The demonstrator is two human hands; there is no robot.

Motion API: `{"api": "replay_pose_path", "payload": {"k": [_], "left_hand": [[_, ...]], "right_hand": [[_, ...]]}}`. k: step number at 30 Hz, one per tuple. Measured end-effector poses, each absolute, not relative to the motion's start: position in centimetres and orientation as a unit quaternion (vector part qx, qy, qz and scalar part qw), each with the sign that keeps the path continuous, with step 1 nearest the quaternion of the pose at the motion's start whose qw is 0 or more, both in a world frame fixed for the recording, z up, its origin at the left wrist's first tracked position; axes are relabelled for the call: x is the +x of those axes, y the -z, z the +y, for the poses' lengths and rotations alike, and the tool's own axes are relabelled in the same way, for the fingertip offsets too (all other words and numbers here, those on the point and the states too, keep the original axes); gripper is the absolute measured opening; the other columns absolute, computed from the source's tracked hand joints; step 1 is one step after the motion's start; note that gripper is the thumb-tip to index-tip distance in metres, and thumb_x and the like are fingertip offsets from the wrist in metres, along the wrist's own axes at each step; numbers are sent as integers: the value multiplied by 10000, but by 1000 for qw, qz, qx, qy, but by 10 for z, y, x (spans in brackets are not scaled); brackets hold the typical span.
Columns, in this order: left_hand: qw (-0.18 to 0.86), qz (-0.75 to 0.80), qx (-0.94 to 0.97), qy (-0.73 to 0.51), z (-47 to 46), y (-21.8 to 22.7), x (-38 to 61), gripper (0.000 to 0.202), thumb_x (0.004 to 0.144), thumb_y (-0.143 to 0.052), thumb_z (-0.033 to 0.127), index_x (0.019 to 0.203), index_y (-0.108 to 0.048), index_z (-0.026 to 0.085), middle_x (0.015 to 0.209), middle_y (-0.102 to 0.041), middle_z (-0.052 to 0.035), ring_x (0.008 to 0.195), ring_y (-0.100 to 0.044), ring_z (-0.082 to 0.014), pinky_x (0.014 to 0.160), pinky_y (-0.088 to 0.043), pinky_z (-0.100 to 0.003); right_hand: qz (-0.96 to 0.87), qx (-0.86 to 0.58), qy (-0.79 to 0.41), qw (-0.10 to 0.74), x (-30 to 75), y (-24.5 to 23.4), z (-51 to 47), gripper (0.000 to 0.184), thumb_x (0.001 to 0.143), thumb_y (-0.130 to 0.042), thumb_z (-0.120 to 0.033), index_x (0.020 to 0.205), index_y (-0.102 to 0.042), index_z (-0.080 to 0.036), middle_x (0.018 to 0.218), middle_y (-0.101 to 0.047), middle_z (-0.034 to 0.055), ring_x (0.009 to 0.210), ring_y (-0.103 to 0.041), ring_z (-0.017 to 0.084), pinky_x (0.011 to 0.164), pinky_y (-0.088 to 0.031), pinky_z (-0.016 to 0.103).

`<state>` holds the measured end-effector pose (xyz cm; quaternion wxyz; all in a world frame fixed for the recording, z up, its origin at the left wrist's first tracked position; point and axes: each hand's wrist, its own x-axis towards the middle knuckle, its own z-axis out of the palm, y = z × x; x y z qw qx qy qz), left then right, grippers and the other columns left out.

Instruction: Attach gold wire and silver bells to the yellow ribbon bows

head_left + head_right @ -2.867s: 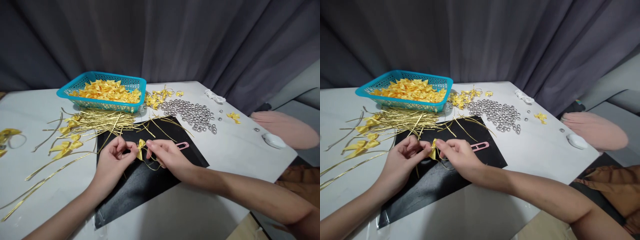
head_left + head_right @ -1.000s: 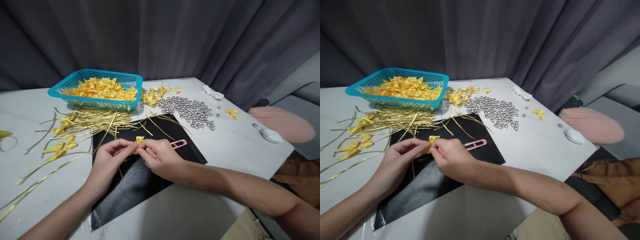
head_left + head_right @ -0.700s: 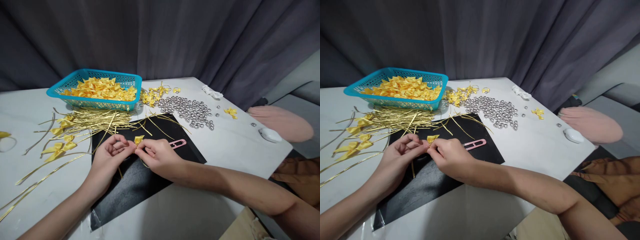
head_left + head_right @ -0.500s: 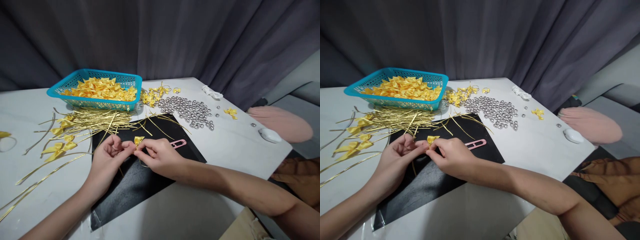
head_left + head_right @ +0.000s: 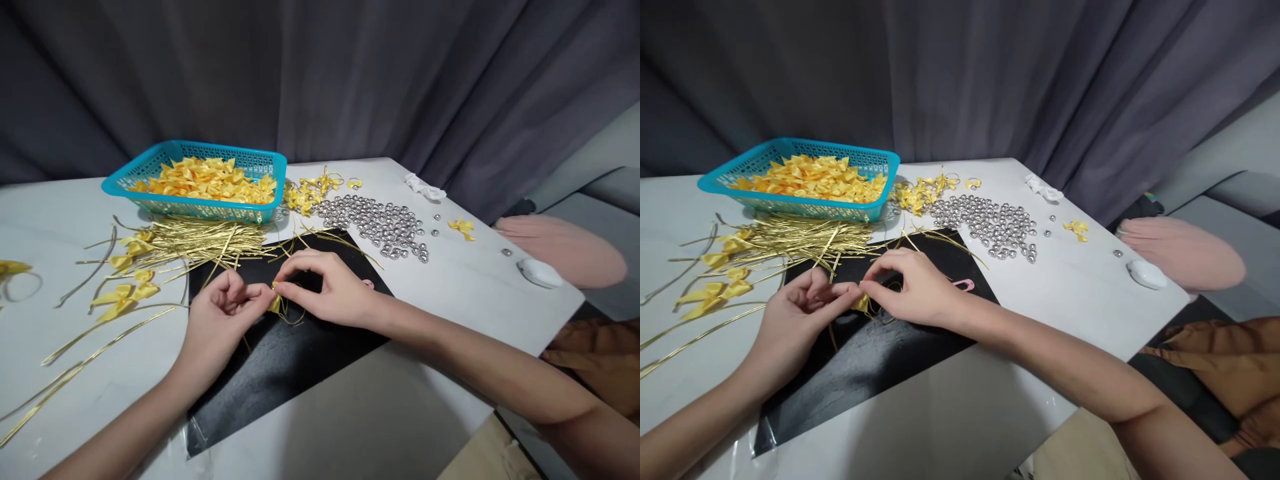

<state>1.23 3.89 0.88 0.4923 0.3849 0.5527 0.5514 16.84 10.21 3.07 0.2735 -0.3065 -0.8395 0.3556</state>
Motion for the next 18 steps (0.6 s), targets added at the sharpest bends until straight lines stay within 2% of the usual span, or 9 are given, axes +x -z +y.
{"api": "replay_pose_path", "payload": {"k": [4, 6, 10, 15, 18], "left_hand": [[498, 550, 388, -547, 40, -10, 13, 473, 604, -771, 261, 568, -302, 212, 560, -626, 42, 591, -557, -84, 568, -414, -182], [498, 548, 389, -547, 40, -10, 12, 475, 604, -768, 267, 570, -298, 213, 578, -635, 37, 594, -564, -87, 568, -414, -186], [487, 548, 393, -555, 40, -8, 11, 475, 605, -766, 265, 573, -294, 217, 501, -544, 73, 575, -557, -91, 549, -406, -187], [490, 543, 402, -551, 40, -7, 11, 469, 626, -748, 246, 578, -282, 216, 517, -554, 68, 581, -546, -81, 537, -390, -176], [482, 548, 411, -546, 39, -8, 11, 461, 631, -737, 235, 578, -280, 218, 541, -574, 56, 588, -553, -84, 525, -385, -176]], "right_hand": [[-811, -294, -427, 270, 167, -28, 106, 65, 801, -612, -174, 825, -639, -119, 854, -642, 28, 818, -572, 104, 789, -434, 238], [-787, -280, -490, 249, 167, -27, 111, 95, 796, -629, -198, 839, -637, -114, 820, -629, 15, 755, -553, 85, 722, -430, 211], [-737, -270, -584, 206, 167, -22, 119, 137, 781, -655, -253, 806, -633, -120, 722, -595, -21, 625, -487, 56, 607, -381, 186], [-726, -236, -596, 251, 167, -19, 119, 93, 790, -640, -202, 770, -618, -114, 793, -590, -3, 754, -531, 77, 737, -414, 213], [-730, -235, -580, 275, 165, -18, 115, 96, 799, -635, -207, 768, -618, -117, 799, -583, -1, 774, -530, 80, 759, -413, 218]]}}
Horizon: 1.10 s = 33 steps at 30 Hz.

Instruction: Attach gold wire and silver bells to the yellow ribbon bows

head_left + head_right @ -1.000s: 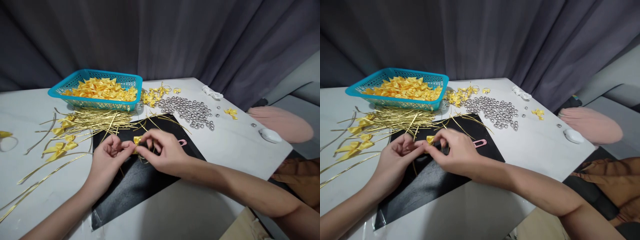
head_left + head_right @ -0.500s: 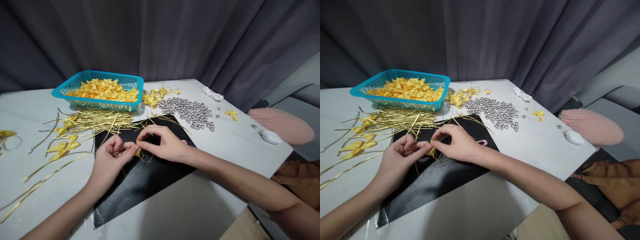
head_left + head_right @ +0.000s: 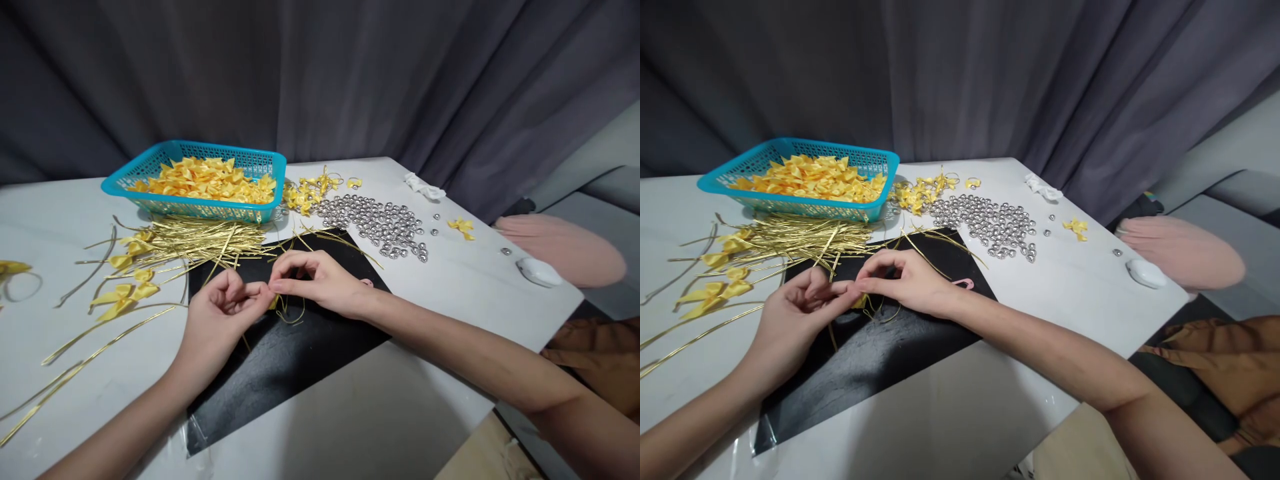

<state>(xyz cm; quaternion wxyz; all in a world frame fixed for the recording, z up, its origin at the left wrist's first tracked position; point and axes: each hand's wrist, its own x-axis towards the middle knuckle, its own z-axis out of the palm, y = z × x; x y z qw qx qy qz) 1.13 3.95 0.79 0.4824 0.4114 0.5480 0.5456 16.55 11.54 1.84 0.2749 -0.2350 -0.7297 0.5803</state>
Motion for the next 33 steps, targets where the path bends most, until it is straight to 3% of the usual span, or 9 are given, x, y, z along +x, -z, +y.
{"api": "replay_pose_path", "payload": {"k": [14, 20, 25, 28, 33], "left_hand": [[476, 552, 418, -542, 42, -7, 13, 432, 581, -724, 184, 562, -294, 215, 554, -587, 53, 549, -530, -72, 512, -387, -176], [474, 553, 418, -542, 41, -6, 12, 431, 603, -725, 200, 561, -297, 210, 552, -585, 56, 524, -481, -58, 507, -367, -170], [477, 553, 411, -545, 41, -5, 11, 448, 604, -749, 246, 570, -303, 214, 617, -637, 23, 565, -533, -92, 528, -397, -200], [469, 555, 418, -545, 40, -5, 12, 447, 616, -742, 227, 568, -298, 211, 577, -595, 47, 547, -501, -74, 515, -374, -179], [464, 557, 415, -550, 40, -2, 13, 423, 636, -713, 188, 569, -295, 206, 564, -575, 58, 598, -527, -67, 551, -386, -154]], "right_hand": [[-673, -302, -619, 270, 151, -25, 114, 59, 767, -629, -110, 712, -610, -105, 699, -588, -28, 663, -519, 52, 689, -407, 192], [-688, -266, -625, 254, 151, -15, 122, 91, 775, -642, -196, 790, -634, -107, 758, -626, -1, 709, -563, 72, 713, -443, 211], [-793, -211, -507, 262, 157, -19, 125, 73, 798, -611, -162, 761, -634, -103, 774, -629, 22, 743, -563, 92, 747, -442, 228], [-835, -196, -440, 265, 157, -24, 122, 84, 820, -569, -128, 753, -615, -106, 773, -611, 21, 756, -542, 96, 759, -424, 229], [-788, -247, -498, 266, 151, -23, 118, 99, 839, -553, -161, 764, -593, -111, 750, -599, -3, 705, -527, 77, 687, -412, 196]]}}
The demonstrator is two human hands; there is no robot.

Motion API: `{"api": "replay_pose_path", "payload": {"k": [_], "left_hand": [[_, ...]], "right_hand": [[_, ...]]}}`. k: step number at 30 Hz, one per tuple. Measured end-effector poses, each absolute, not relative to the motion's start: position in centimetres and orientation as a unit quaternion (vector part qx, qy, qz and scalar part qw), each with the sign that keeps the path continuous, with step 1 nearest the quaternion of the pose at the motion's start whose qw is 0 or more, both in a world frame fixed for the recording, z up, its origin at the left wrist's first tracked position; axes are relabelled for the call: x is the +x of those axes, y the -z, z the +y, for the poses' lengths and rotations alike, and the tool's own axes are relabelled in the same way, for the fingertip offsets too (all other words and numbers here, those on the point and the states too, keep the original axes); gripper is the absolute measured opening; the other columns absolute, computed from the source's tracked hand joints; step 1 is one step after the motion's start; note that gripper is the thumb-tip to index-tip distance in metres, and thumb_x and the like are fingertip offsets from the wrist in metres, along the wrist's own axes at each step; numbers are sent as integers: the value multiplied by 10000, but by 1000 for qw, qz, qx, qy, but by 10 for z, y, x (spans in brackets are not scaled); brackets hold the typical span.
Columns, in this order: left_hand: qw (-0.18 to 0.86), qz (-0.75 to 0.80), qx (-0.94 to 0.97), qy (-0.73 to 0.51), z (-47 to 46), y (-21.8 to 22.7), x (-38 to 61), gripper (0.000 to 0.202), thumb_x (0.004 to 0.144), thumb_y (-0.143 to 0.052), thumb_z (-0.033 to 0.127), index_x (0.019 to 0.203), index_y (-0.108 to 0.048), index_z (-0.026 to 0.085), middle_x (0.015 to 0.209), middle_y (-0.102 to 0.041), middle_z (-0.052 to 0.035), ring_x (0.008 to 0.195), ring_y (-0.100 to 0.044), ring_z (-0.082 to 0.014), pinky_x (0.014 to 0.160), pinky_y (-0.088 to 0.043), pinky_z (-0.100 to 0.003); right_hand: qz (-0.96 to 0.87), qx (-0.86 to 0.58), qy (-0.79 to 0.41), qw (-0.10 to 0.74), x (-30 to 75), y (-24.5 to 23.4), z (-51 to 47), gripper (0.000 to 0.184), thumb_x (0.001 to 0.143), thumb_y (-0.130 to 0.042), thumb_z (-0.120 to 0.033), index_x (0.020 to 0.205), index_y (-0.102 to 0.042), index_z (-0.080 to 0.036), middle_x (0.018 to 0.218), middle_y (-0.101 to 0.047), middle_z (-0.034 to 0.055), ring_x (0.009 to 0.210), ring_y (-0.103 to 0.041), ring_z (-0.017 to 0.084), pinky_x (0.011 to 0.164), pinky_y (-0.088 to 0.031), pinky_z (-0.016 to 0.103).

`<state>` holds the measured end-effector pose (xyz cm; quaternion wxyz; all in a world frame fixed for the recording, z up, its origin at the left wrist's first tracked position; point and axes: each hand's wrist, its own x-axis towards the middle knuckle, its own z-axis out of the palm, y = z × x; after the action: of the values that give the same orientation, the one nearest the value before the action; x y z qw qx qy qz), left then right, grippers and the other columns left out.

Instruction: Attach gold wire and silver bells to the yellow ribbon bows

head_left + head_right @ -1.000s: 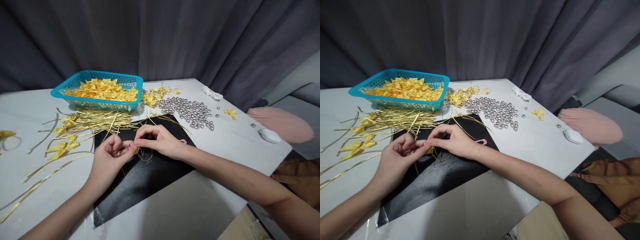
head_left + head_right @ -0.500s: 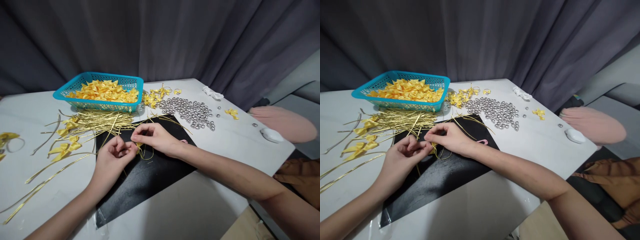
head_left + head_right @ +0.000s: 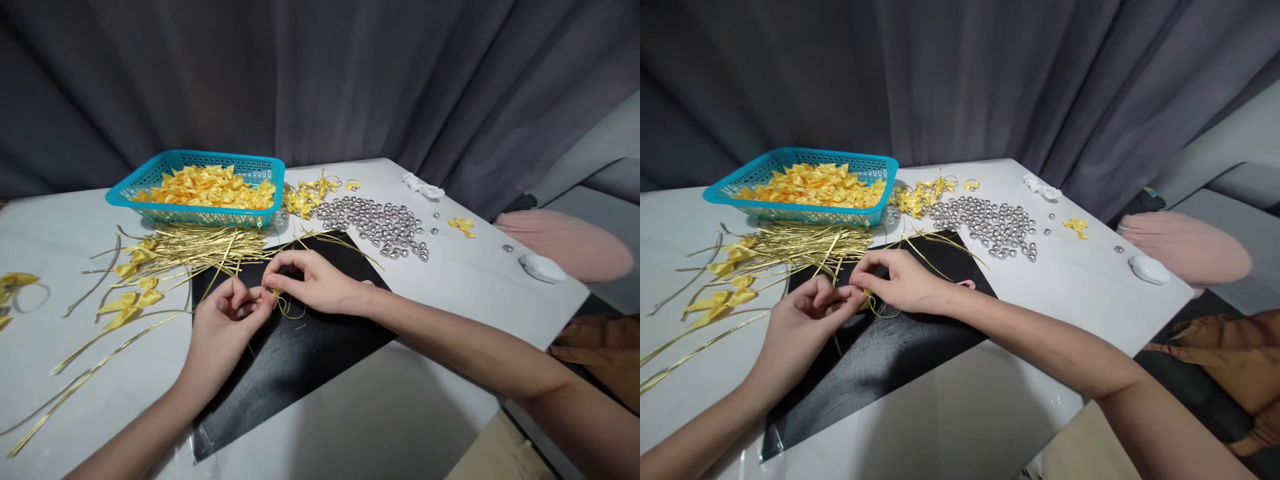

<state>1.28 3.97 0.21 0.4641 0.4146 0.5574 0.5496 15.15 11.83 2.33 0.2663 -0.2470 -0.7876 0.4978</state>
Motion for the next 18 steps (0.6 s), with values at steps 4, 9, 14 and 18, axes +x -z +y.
{"api": "replay_pose_path", "payload": {"k": [4, 9, 14, 18], "left_hand": [[460, 554, 413, -558, 39, 0, 13, 414, 641, -699, 178, 567, -293, 209, 569, -593, 50, 627, -550, -76, 568, -408, -159], [447, 553, 426, -559, 39, 0, 14, 411, 641, -695, 174, 560, -294, 211, 567, -602, 49, 577, -533, -68, 553, -420, -159], [429, 563, 432, -559, 39, -1, 14, 414, 643, -691, 192, 566, -286, 211, 566, -580, 53, 612, -552, -75, 566, -426, -150], [405, 580, 437, -555, 39, -1, 13, 408, 630, -685, 191, 563, -283, 207, 502, -464, 87, 517, -451, -47, 488, -358, -123]], "right_hand": [[-731, -274, -546, 304, 148, -21, 121, 86, 813, -597, -185, 769, -599, -111, 727, -583, -17, 668, -510, 64, 624, -396, 175], [-759, -231, -558, 242, 150, -19, 125, 75, 818, -583, -168, 787, -609, -106, 763, -614, 5, 710, -550, 77, 705, -438, 194], [-814, -225, -483, 232, 152, -24, 124, 120, 849, -533, -181, 799, -610, -103, 759, -620, 20, 697, -545, 88, 668, -433, 205], [-807, -273, -482, 203, 152, -29, 122, 122, 789, -625, -225, 758, -637, -107, 730, -641, 21, 677, -559, 96, 648, -431, 209]]}}
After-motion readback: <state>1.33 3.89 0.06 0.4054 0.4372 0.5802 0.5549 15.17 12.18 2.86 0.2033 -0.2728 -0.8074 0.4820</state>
